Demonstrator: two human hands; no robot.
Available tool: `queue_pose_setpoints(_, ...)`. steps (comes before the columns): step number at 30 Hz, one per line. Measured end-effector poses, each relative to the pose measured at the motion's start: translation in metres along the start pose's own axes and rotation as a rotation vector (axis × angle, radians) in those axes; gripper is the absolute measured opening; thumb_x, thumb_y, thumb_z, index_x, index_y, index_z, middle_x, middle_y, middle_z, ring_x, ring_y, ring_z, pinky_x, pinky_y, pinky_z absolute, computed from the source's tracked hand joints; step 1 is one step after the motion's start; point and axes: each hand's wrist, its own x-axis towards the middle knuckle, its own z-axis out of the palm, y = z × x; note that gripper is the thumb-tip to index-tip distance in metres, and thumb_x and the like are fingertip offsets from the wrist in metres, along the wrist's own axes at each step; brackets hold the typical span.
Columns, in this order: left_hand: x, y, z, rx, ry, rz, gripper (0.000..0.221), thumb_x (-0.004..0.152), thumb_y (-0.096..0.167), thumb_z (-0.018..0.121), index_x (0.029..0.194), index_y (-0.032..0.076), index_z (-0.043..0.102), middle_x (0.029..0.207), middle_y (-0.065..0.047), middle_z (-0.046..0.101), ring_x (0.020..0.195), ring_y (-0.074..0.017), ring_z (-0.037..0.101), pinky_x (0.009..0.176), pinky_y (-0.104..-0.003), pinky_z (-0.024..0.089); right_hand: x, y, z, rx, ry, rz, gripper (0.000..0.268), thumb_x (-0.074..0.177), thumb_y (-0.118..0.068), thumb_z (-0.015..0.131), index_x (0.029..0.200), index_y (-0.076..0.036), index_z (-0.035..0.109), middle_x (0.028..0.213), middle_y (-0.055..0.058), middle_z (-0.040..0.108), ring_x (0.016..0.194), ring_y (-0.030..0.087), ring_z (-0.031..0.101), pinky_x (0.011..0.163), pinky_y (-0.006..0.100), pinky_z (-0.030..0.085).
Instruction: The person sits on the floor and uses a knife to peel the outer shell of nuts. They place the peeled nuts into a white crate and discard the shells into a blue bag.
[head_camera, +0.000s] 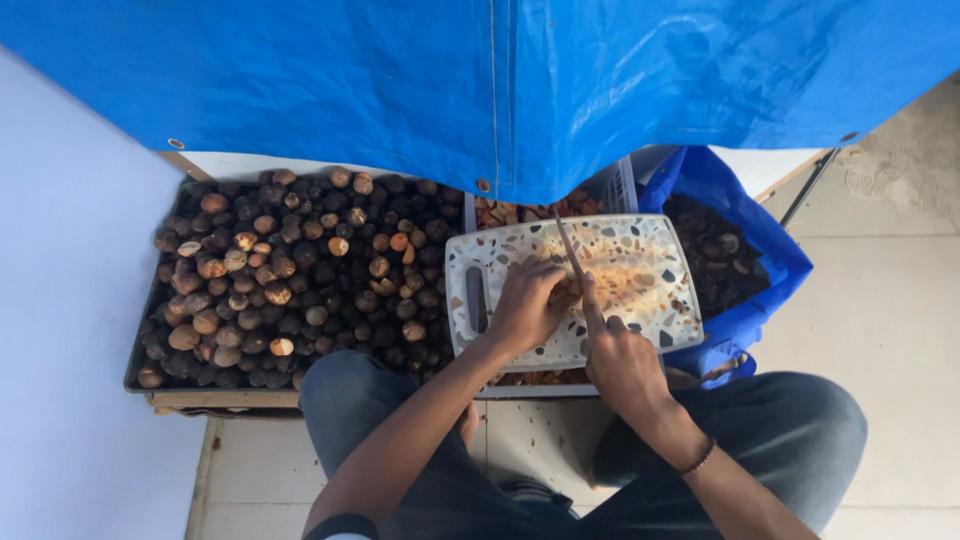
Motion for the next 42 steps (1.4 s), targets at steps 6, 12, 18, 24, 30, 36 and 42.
queue_pose_setpoints(6, 0.002, 0.000, -0.003, -0.009, -0.007, 0.013, 0.017, 0.096, 0.018, 0.072, 0.087, 0.006, 0.063, 0.083, -0.006, 0.062, 0.091, -0.0382, 0.060, 0.087, -0.060, 0.051, 0.002, 0.002, 0.004, 0.034, -0.014, 0.002, 0.093, 0.080, 0.002, 0.055, 0.166, -0.005, 0.017, 0.075, 0.015, 0.068, 0.056, 0.034, 0.072, 0.040, 0.043, 0.056)
queue_pose_setpoints(12, 0.006, -0.011, 0.005, 0.068, 0.004, 0.017, 0.018, 0.091, 0.021, 0.076, 0.086, 0.009, 0.064, 0.084, -0.007, 0.065, 0.092, -0.0358, 0.063, 0.089, -0.060, 0.049, 0.011, 0.007, 0.007, 0.043, 0.027, -0.027, 0.091, 0.079, 0.000, 0.054, 0.164, -0.005, 0.021, 0.075, 0.016, 0.069, 0.058, 0.035, 0.073, 0.042, 0.045, 0.057)
queue_pose_setpoints(18, 0.004, -0.011, 0.008, 0.047, 0.033, -0.012, 0.013, 0.091, 0.018, 0.075, 0.088, 0.012, 0.064, 0.087, -0.005, 0.067, 0.092, -0.0332, 0.065, 0.088, -0.056, 0.050, 0.016, 0.017, 0.007, 0.108, 0.047, -0.069, 0.085, 0.081, -0.003, 0.053, 0.162, -0.005, 0.027, 0.075, 0.019, 0.070, 0.061, 0.041, 0.073, 0.044, 0.050, 0.058)
queue_pose_setpoints(24, 0.003, -0.011, 0.015, 0.020, 0.054, -0.042, 0.015, 0.091, 0.015, 0.076, 0.086, 0.009, 0.064, 0.085, -0.010, 0.069, 0.090, -0.0369, 0.066, 0.087, -0.056, 0.051, 0.022, 0.031, 0.073, 0.004, 0.064, -0.063, 0.074, 0.080, -0.020, 0.059, 0.153, -0.015, 0.047, 0.073, 0.008, 0.068, 0.058, 0.035, 0.073, 0.040, 0.045, 0.056)
queue_pose_setpoints(30, 0.000, -0.010, 0.008, 0.093, 0.072, -0.015, 0.015, 0.089, 0.016, 0.077, 0.091, 0.008, 0.065, 0.088, -0.009, 0.068, 0.091, -0.0375, 0.066, 0.084, -0.053, 0.052, 0.017, 0.017, 0.038, -0.006, 0.041, -0.060, 0.084, 0.079, -0.014, 0.060, 0.160, -0.014, 0.035, 0.077, 0.013, 0.071, 0.064, 0.036, 0.075, 0.045, 0.046, 0.059)
queue_pose_setpoints(36, 0.003, -0.009, 0.017, 0.066, 0.093, -0.034, 0.012, 0.092, 0.019, 0.073, 0.093, 0.009, 0.066, 0.092, -0.009, 0.069, 0.092, -0.0353, 0.066, 0.086, -0.051, 0.050, 0.024, 0.022, 0.030, 0.130, -0.064, -0.018, 0.090, 0.085, -0.014, 0.055, 0.166, -0.013, 0.014, 0.082, 0.018, 0.071, 0.072, 0.042, 0.075, 0.059, 0.056, 0.061)
queue_pose_setpoints(42, 0.006, 0.014, 0.003, -0.084, 0.386, -0.258, 0.035, 0.100, 0.042, 0.059, 0.104, 0.008, 0.067, 0.101, -0.018, 0.071, 0.102, -0.0386, 0.065, 0.094, -0.052, 0.046, 0.021, 0.025, 0.038, 0.087, -0.023, -0.043, 0.086, 0.082, -0.017, 0.054, 0.164, -0.016, 0.028, 0.079, 0.016, 0.071, 0.068, 0.041, 0.074, 0.053, 0.051, 0.061)
